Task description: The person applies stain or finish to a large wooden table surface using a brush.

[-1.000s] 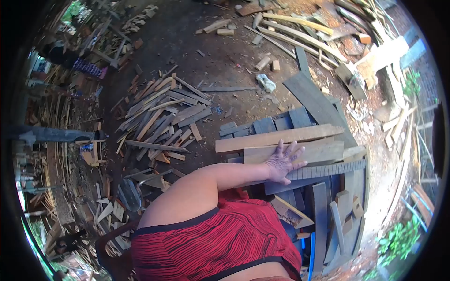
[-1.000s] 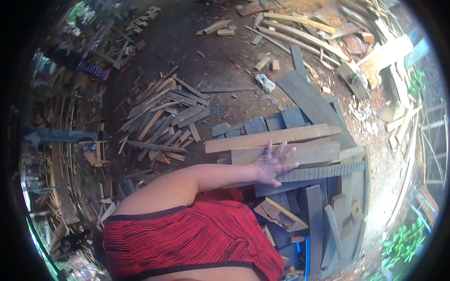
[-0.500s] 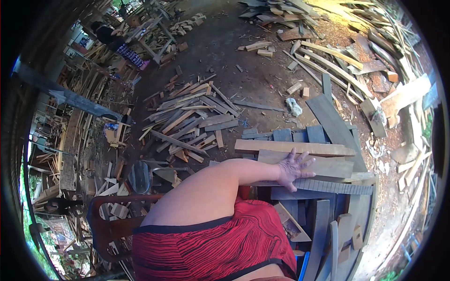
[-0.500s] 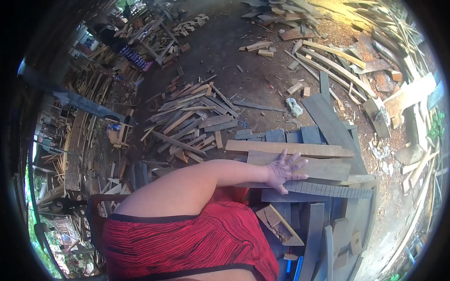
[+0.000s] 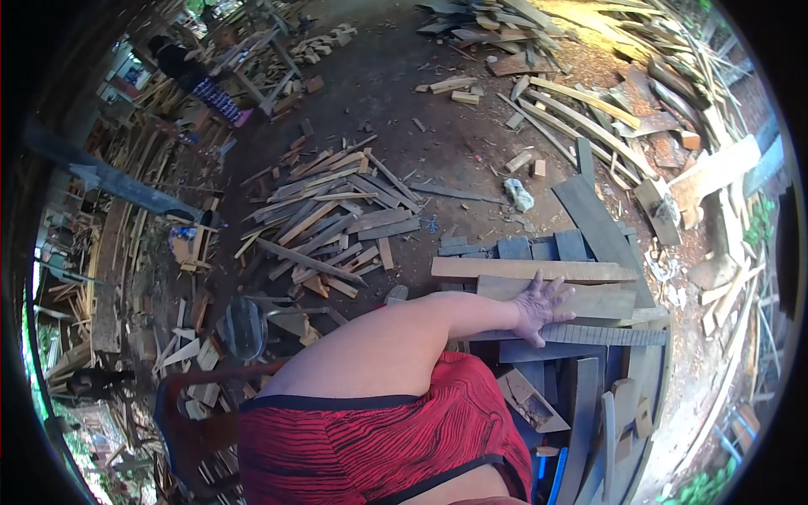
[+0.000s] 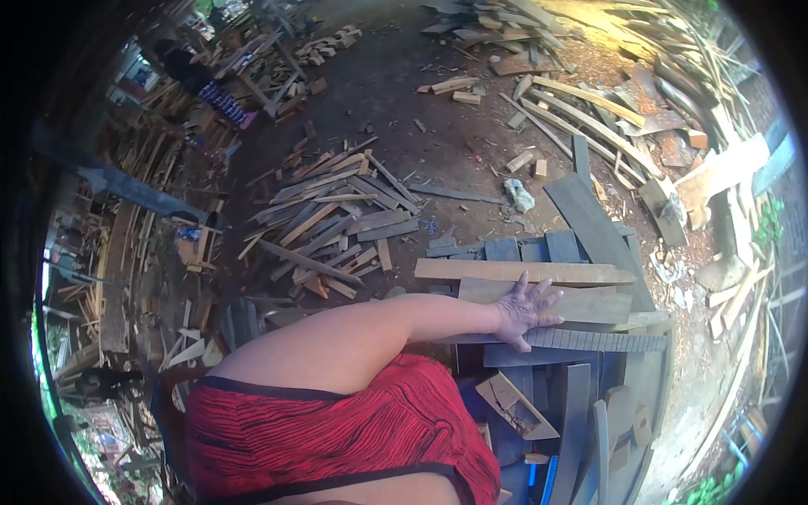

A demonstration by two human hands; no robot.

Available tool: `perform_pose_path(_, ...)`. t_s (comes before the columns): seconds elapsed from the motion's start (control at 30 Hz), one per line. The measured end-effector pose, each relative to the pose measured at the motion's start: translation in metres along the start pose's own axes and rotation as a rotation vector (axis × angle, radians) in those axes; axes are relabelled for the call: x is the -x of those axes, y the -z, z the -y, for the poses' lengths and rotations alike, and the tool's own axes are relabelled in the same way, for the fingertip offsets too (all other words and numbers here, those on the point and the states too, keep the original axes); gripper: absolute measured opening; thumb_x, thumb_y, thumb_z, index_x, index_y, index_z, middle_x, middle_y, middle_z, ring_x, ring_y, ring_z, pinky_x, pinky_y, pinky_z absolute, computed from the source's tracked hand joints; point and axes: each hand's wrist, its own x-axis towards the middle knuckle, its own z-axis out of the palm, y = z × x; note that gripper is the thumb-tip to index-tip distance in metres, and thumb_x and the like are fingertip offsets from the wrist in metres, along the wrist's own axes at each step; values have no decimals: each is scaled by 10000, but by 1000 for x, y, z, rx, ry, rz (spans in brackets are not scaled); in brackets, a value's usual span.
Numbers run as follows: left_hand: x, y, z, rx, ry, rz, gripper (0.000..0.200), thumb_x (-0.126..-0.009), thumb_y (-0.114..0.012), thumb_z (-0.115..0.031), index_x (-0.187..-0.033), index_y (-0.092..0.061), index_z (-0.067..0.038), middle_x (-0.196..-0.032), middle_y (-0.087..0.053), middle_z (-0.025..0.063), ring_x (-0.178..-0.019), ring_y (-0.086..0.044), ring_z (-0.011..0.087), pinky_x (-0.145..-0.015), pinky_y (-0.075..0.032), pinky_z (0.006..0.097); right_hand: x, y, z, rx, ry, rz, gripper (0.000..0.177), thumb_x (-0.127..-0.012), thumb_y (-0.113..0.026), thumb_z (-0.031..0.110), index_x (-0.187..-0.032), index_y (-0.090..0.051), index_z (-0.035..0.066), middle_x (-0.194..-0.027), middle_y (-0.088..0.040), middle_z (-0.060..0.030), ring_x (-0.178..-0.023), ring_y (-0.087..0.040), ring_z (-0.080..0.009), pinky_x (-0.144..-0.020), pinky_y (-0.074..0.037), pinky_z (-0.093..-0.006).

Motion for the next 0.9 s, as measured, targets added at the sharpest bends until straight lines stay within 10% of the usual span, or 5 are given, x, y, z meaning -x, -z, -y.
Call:
perform_pose_path(0.17, 12, 9, 24, 535, 25, -168, 879, -718, -647, -573, -1413, -334, -137, -1485, -182, 210, -1405, -80, 356, -1116, -63, 547, 31, -30, 49, 6, -89, 10, 687, -704, -701, 533, -1224, -570, 104, -1138, -618, -150, -1071, -560, -292, -902, -405, -361)
perform_pose_path(0.23, 42, 22, 48, 753, 17, -241, 861, -729, -655, -550, -1402, -343, -114, -1484, -186, 209, -1400, -115, 350, -1124, -97, 503, -4, -42, 69, -237, 195, -471, 519, -780, -716, 274, -1158, -535, -33, -1131, -494, -175, -850, -574, -282, -769, -434, -388)
perform_pose_path(0.5, 310, 59, 271, 725, 386, -924, 618, -693, -731, -339, -1194, -524, -42, -1172, -501, 176, -1119, -487, 320, -967, -393, 382, -53, -79, 303, -72, 420, -823, 792, -817, -626, 495, -1428, -296, 112, -1426, -273, -258, -1341, -232, -395, -1084, -232, -454)
perform_pose_path(0.67, 541, 0, 371, 456, 1226, -575, 602, -723, -713, -383, -1198, -535, -60, -1223, -514, 171, -1106, -526, 339, -927, -438, 392, -86, -78, 363, -282, 109, -617, 925, -764, -523, 706, -1439, -281, 123, -1434, -274, -256, -1318, -285, -409, -1068, -261, -467)
perform_pose_path(0.9, 715, -121, 361, 634, 1553, -159, 521, -688, -682, -333, -1142, -612, -87, -1083, -624, 189, -1043, -583, 338, -907, -460, 386, -102, -86, 386, -206, -162, -619, 1216, -590, -464, 884, -1482, -97, 143, -1455, -179, -304, -1333, -231, -442, -1063, -223, -532)
